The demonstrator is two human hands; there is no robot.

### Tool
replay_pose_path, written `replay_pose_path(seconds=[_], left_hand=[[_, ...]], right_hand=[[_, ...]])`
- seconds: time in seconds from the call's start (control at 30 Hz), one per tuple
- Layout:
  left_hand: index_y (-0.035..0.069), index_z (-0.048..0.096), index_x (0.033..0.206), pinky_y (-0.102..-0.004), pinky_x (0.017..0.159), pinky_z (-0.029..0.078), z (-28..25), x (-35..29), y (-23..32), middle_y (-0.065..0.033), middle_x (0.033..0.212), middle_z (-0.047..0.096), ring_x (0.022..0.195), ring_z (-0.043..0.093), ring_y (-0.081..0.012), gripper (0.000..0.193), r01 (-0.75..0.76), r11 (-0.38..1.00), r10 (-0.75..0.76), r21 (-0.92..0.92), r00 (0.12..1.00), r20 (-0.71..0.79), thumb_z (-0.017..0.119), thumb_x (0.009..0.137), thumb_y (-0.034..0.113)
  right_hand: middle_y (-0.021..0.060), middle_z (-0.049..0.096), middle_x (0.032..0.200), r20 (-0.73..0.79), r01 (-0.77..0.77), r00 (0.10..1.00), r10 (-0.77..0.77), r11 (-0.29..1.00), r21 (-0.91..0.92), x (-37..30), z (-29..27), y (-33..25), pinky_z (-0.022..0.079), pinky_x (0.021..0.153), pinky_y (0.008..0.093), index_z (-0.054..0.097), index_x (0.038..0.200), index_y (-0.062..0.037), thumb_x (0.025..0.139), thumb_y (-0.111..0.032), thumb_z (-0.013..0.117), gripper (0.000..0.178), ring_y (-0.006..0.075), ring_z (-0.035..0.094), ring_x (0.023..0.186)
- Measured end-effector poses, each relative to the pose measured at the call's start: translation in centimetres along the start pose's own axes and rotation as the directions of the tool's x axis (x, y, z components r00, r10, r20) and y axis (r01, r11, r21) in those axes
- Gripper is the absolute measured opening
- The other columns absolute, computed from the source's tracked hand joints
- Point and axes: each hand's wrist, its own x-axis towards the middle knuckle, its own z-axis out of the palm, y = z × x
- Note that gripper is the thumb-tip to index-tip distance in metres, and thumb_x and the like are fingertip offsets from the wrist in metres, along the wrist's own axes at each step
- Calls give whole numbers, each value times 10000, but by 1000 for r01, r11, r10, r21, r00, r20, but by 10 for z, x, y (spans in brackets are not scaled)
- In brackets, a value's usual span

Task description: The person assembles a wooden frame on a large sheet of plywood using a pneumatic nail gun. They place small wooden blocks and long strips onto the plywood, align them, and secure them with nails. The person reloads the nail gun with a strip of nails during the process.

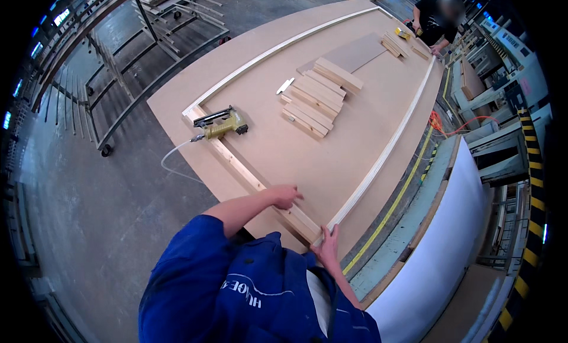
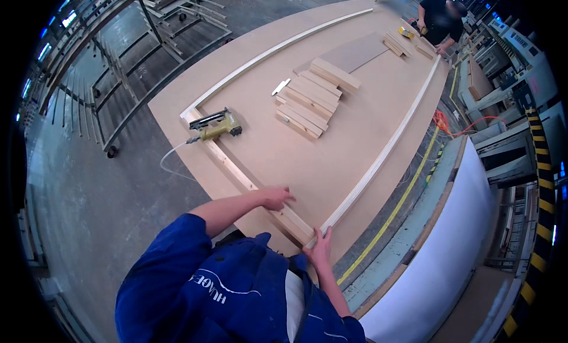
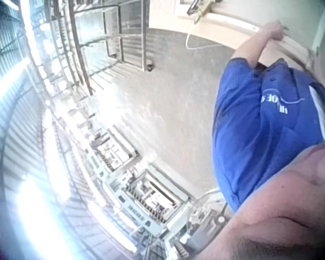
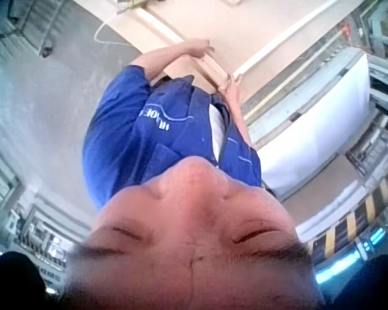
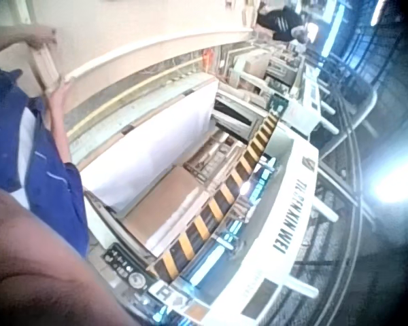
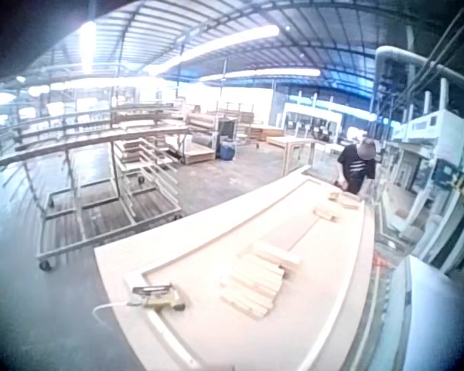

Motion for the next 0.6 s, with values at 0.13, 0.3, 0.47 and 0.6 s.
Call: replay_pose_path(seconds=[0.13, 0.3, 0.47, 0.6], left_hand=[[78, 637, 1301, -471, 1044, 470, -51, -30, -105, -227, 1247, 612, 1189, 569, -390, 536, 174, 979, -192, -105, 622, -759, 637, 766, 46], [58, 567, 1305, -481, 927, 488, -133, -92, -206, -219, 1158, 590, 1063, 610, -385, 489, 652, 756, -389, 59, 519, -761, 673, 827, 50], [43, 417, 1441, -489, 951, 541, -148, -92, -227, -256, 1264, 533, 1129, 629, -430, 699, 686, 723, -527, 87, 628, -572, 689, 801, -20], [53, 481, 1355, -520, 912, 565, -168, -90, -221, -270, 1291, 504, 1075, 650, -469, 587, 633, 770, -508, 78, 683, -525, 675, 804, 1]], right_hand=[[324, 199, 1627, -3, -81, 997, 81, 997, 13, -1, 3, -2, 449, 1131, 489, 548, 1416, -127, 570, -124, 940, 933, 506, 429, 1397], [299, 192, 1645, 60, -198, 978, 198, 980, 2, 1, -10, -8, 479, 1101, 486, 555, 1421, -156, 567, -176, 934, 935, 492, 482, 1362], [302, 199, 1640, 49, -161, 986, 161, 987, -6, 3, -7, 4, 477, 1103, 489, 553, 1428, -167, 596, -241, 908, 908, 495, 475, 1365], [303, 201, 1638, 63, -131, 990, 129, 991, 18, 0, 0, 10, 465, 1116, 491, 541, 1440, -149, 597, -243, 908, 925, 503, 461, 1375]])
